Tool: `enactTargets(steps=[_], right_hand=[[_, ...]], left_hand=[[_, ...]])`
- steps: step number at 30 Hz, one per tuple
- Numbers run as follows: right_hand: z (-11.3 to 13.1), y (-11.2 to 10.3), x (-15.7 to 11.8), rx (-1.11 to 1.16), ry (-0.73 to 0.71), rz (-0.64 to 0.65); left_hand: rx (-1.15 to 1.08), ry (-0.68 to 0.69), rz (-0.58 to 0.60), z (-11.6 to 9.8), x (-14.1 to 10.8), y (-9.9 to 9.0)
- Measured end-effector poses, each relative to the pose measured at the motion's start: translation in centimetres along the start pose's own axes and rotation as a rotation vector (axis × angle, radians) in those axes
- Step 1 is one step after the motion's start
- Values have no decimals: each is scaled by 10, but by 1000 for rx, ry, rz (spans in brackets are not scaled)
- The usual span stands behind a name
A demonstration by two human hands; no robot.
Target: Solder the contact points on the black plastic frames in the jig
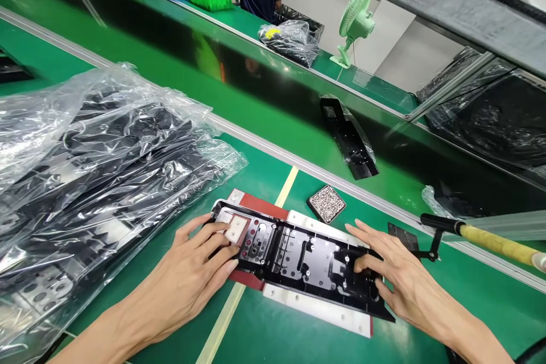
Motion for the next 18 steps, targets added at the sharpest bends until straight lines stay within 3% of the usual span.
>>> enactTargets(steps=[5, 12, 18], right_hand=[[1, 4, 4, 53, 34, 30], [-2, 14, -5, -12, 0, -86], [2, 14, -7, -41, 2, -98]], left_hand=[[0, -2, -10, 1, 1, -2], [41, 9, -43, 3, -5, -1], [108, 27, -39, 6, -9, 4]])
Point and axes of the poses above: each hand's wrist, its own x-axis towards the middle knuckle, its own y-axis out of the palm, z = x × y, the point moved 1 cm from there along x, towards the middle knuckle, and after that the axes turned 7 degrees about z, right-handed, at the moved point
